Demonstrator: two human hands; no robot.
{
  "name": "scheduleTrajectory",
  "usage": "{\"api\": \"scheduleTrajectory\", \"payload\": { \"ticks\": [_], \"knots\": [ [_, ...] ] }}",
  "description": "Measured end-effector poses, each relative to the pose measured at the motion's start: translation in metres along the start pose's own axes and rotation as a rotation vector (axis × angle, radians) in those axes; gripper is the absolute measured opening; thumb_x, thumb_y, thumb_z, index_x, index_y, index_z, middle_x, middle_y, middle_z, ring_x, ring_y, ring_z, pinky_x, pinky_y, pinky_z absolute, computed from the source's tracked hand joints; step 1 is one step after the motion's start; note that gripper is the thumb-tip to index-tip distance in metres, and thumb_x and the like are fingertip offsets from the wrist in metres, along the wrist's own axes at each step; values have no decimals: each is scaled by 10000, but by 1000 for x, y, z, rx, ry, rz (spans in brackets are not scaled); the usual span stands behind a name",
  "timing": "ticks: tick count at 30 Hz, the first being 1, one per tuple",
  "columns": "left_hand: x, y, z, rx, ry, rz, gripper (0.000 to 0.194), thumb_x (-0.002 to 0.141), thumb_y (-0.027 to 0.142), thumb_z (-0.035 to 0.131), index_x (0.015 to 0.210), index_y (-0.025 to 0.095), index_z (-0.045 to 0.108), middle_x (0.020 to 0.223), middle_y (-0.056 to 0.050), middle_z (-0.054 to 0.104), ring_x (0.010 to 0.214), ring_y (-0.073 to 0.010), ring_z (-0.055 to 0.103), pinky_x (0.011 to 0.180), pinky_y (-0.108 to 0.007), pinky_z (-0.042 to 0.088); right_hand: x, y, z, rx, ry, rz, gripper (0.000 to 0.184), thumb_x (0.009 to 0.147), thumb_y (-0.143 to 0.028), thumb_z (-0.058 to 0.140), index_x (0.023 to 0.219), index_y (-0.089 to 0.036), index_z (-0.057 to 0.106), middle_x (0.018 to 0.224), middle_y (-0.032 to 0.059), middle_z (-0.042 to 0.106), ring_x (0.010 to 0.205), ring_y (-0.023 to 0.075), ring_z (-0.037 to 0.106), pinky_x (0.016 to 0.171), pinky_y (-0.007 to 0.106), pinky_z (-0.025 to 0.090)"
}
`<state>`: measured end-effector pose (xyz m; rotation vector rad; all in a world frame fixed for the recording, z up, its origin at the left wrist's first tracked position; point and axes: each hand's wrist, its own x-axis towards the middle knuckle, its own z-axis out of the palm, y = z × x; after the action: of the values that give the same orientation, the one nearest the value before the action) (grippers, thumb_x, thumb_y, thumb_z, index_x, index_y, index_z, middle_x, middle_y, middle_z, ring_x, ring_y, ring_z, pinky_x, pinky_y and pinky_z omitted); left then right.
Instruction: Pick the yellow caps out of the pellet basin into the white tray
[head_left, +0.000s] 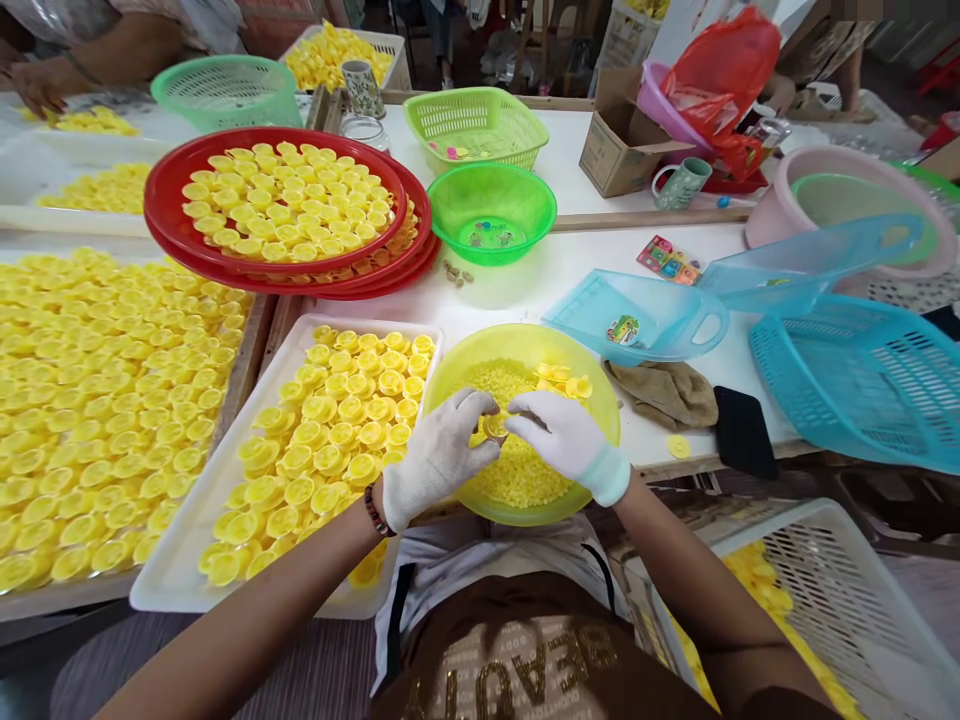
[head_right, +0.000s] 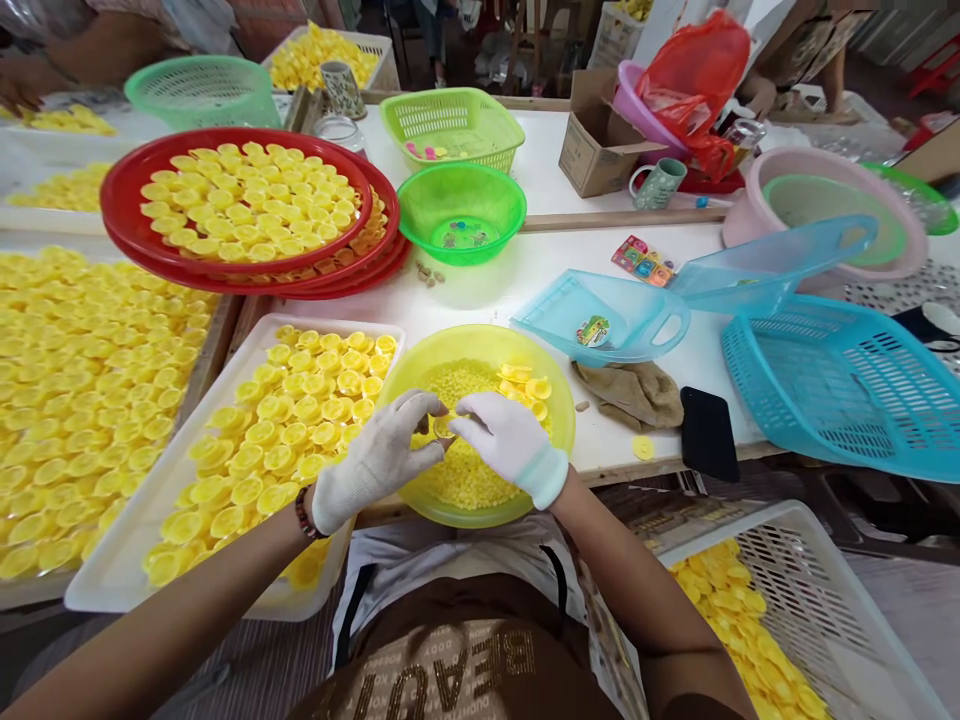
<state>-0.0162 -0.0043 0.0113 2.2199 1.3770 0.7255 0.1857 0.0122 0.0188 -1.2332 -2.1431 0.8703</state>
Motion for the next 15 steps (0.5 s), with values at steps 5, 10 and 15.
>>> {"api": "scheduleTrajectory", "payload": {
  "ticks": [5,10,15],
  "knots": [
    [-6,7,-2,-18,14,-20,207,809,248,677,981,193,575,918,-40,666,787,-185,634,741,-339,528,8,-8,6,95,-40,20,166,963,-251,521,919,-211,675,877,16,711,824,159,644,773,284,477],
    [-14,2,-10,-59,37,-78,231,805,276,706,972,191,571,868,-18,652,735,-159,624,699,-310,522,4,-3,3,106,-49,68,249,999,-275,425,915,-219,652,769,-2,658,688,148,616,688,279,482],
    [-36,-2,-24,-33,56,-133,238,833,231,651,1051,191,566,996,-46,670,848,-177,645,782,-332,533,-6,14,12,-21,-81,39,231,975,-304,470,992,-209,680,990,62,744,922,224,685,871,362,517]
  ]
}}
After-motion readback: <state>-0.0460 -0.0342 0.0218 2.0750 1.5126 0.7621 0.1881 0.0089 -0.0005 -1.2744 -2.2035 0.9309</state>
